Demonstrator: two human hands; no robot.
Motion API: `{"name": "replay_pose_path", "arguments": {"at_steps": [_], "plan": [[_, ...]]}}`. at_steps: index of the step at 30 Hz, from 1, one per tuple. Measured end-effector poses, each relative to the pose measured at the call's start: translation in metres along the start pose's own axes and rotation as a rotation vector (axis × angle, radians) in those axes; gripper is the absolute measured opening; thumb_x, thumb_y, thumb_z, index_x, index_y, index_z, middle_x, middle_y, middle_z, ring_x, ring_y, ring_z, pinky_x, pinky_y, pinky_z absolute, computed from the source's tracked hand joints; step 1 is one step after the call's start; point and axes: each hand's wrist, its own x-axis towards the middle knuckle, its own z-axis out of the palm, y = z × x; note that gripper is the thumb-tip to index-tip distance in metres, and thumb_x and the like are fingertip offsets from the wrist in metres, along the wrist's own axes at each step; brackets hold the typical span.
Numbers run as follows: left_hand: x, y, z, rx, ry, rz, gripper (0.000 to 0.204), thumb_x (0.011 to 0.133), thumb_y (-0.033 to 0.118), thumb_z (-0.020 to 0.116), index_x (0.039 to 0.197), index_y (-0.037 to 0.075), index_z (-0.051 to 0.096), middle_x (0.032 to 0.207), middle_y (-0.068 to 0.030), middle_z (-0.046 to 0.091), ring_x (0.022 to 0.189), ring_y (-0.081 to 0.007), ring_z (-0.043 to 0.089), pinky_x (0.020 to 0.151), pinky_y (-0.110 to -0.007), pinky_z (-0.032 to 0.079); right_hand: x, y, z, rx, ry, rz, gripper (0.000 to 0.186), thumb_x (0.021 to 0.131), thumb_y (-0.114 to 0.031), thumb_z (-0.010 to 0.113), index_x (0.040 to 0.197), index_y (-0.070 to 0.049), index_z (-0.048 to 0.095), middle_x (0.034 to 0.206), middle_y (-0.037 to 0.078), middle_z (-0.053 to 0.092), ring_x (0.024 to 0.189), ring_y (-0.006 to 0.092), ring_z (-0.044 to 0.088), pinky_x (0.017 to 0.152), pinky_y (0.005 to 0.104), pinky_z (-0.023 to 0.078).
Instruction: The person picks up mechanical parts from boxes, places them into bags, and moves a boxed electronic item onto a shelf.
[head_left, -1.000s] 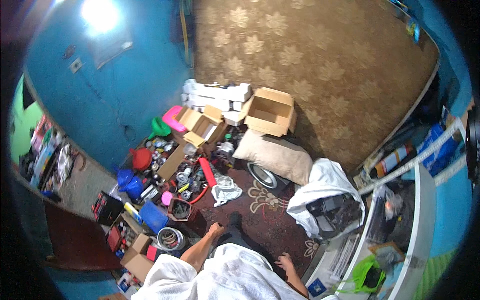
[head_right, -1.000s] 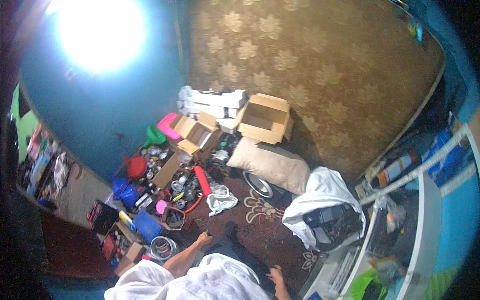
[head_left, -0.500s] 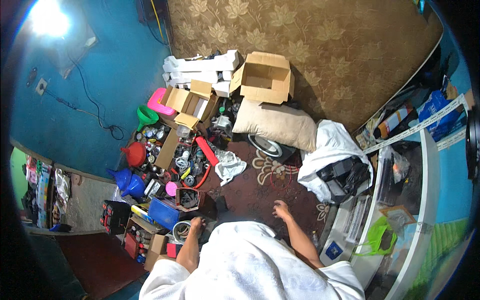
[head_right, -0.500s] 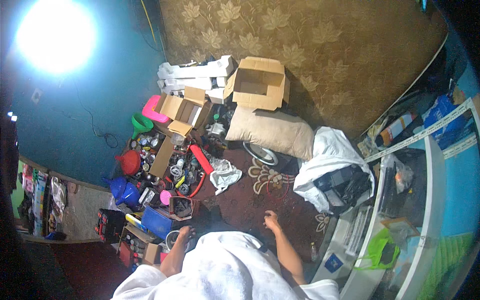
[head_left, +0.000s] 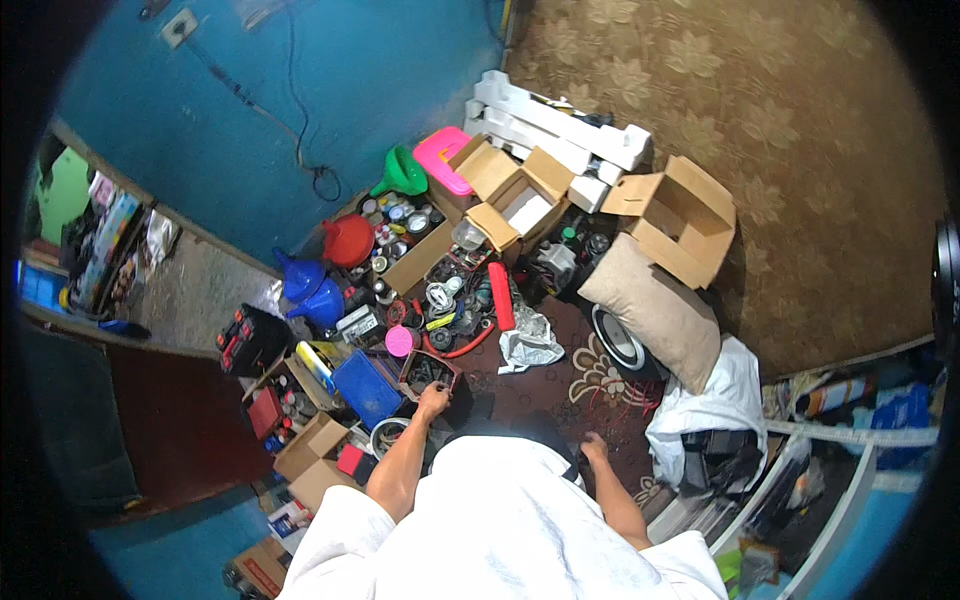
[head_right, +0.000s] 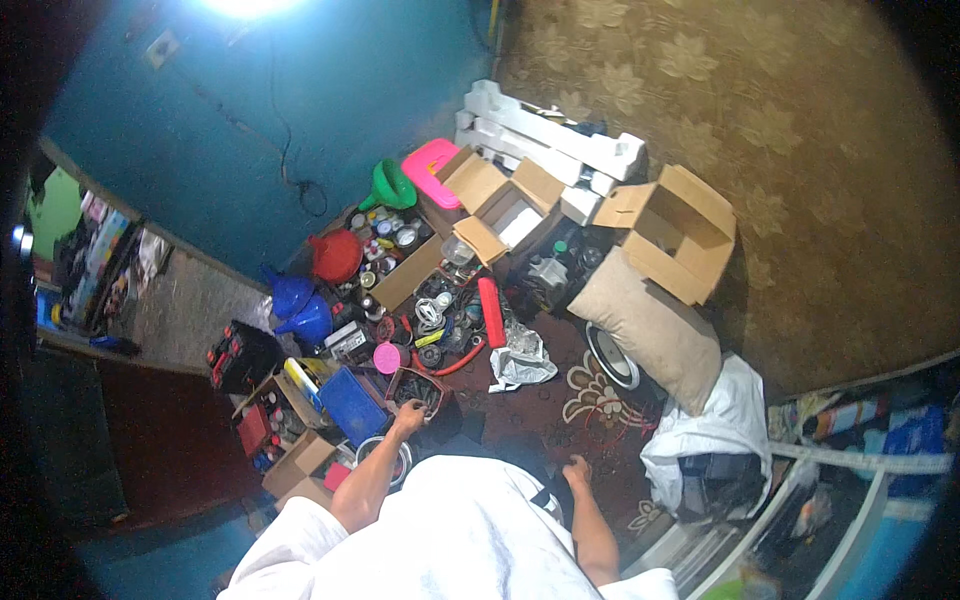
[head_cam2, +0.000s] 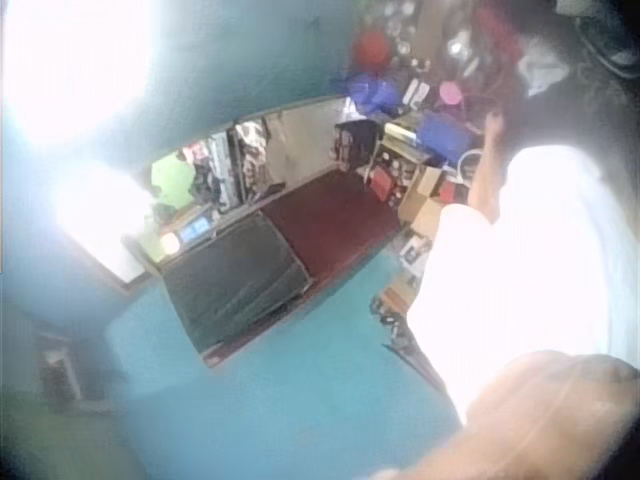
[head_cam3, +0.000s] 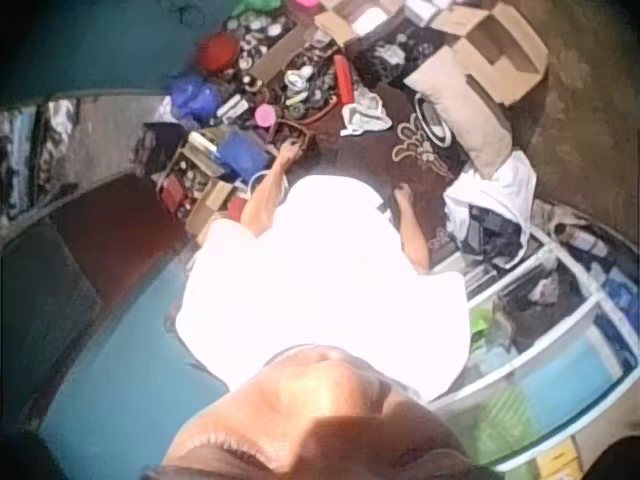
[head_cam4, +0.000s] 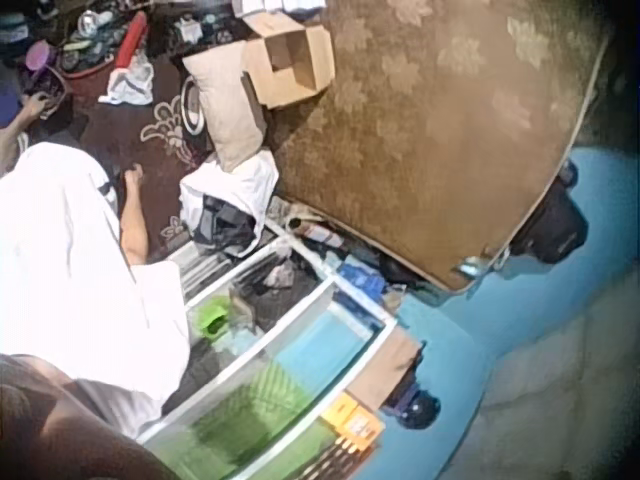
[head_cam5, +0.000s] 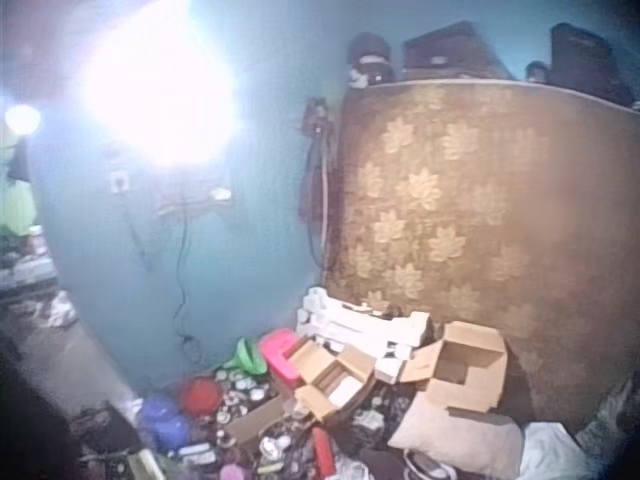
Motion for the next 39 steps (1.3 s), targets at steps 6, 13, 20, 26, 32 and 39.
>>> {"name": "replay_pose_path", "arguments": {"at_steps": [6,13,20,26,32,39], "plan": [[0.007,-0.055,-0.02,-0.191,0.145,-0.213,0.026,0.083,0.019,0.055,0.099,0.0,0.063,0.088,-0.0118,0.066,0.075,-0.0193,0.062,0.066,-0.031,0.048,0.089,-0.135,-0.023,-0.01,-0.08,-0.215,0.04,0.078,-0.017,0.053,0.118,-0.014,0.056,0.112,0.022,0.055,0.107,0.0351,0.052,0.094,0.0409,0.04],[-0.015,-0.108,-0.015,-0.192,0.383,-0.395,0.025,0.085,0.017,0.054,0.1,-0.002,0.061,0.09,-0.0144,0.066,0.074,-0.0222,0.063,0.07,-0.034,0.049,0.178,-0.245,0.0,-0.244,-0.243,-0.561,0.04,0.079,-0.006,0.051,0.119,-0.007,0.054,0.08,0.014,0.061,0.063,0.0212,0.063,0.061,0.0341,0.051],[-0.028,-0.009,0.07,-0.361,0.415,-0.453,0.027,0.087,0.016,0.052,0.108,0.001,0.058,0.09,-0.0127,0.064,0.079,-0.0198,0.063,0.072,-0.032,0.049,0.186,-0.35,-0.011,-0.421,-0.469,-0.517,0.036,0.079,-0.011,0.049,0.114,-0.009,0.058,0.081,0.016,0.065,0.074,0.0282,0.064,0.072,0.0374,0.049],[0.022,0.043,0.103,-0.61,0.411,-0.394,0.026,0.086,0.019,0.055,0.107,0.004,0.059,0.094,-0.0138,0.065,0.086,-0.0219,0.063,0.077,-0.032,0.047,0.247,-0.354,0.037,-0.659,-0.601,-0.515,0.035,0.083,-0.021,0.054,0.116,-0.011,0.056,0.1,0.019,0.064,0.096,0.0343,0.06,0.085,0.0394,0.045],[0.071,-0.067,0.125,-0.562,0.606,-0.379,0.024,0.086,0.022,0.057,0.101,0.004,0.06,0.089,-0.0146,0.065,0.085,-0.0262,0.063,0.076,-0.036,0.048,0.246,-0.35,0.151,-0.879,-0.815,-0.56,0.037,0.086,-0.034,0.054,0.115,-0.009,0.057,0.109,0.022,0.06,0.105,0.0377,0.055,0.092,0.0406,0.041],[0.176,-0.249,0.094,-0.362,0.673,-0.68,0.067,0.082,0.052,0.054,0.112,-0.008,0.051,0.104,-0.0308,0.058,0.099,-0.0426,0.057,0.085,-0.044,0.045,0.247,-0.33,0.35,-1.064,-0.947,-0.732,0.073,0.084,-0.05,0.052,0.13,0.003,0.035,0.117,0.032,0.052,0.114,0.0425,0.048,0.097,0.044,0.037]]}}
